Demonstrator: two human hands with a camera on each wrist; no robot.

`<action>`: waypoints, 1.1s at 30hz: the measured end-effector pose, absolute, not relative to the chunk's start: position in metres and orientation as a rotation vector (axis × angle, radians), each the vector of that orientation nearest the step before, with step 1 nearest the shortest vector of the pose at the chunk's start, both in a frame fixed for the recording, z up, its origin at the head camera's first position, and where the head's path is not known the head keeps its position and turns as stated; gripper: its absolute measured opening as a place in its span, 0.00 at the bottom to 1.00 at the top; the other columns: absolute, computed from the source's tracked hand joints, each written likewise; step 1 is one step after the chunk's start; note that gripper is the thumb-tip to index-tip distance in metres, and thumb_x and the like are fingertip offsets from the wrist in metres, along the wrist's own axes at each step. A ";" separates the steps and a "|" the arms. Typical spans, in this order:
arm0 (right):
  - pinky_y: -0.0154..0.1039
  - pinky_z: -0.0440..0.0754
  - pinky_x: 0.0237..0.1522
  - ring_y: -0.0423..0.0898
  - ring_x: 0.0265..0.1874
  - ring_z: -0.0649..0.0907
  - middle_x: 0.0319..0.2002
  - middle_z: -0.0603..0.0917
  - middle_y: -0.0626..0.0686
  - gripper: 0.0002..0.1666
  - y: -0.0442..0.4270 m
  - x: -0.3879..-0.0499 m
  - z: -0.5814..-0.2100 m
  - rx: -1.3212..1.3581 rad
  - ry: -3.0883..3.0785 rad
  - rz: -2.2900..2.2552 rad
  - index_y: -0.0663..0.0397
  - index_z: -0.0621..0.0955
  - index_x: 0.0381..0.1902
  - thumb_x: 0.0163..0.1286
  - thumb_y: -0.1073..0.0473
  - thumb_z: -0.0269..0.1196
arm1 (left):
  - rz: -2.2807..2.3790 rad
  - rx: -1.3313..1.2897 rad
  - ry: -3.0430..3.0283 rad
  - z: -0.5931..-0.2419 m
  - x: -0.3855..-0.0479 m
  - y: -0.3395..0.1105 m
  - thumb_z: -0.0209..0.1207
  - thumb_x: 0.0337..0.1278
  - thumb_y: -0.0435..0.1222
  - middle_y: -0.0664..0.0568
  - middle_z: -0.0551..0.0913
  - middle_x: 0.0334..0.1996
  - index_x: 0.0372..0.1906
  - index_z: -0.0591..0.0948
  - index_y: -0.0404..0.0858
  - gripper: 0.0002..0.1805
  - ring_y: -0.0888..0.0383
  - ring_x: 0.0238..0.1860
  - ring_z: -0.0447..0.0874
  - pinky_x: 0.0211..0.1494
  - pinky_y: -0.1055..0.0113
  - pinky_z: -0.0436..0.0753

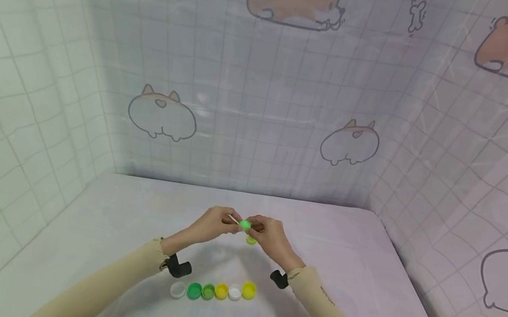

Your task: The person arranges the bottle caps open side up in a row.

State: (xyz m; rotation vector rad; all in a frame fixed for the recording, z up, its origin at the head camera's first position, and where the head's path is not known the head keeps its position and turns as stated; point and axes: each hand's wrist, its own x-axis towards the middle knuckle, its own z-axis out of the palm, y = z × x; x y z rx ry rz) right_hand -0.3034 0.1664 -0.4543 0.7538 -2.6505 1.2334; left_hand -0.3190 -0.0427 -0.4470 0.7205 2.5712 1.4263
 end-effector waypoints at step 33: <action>0.35 0.77 0.40 0.44 0.40 0.80 0.43 0.85 0.45 0.14 0.164 -0.299 -0.475 0.831 -2.823 1.090 0.50 0.84 0.45 0.60 0.58 0.70 | 1.229 0.768 2.596 -0.468 -0.313 -0.043 0.69 0.50 0.35 0.50 0.88 0.35 0.44 0.86 0.36 0.14 0.63 0.35 0.83 0.37 0.70 0.80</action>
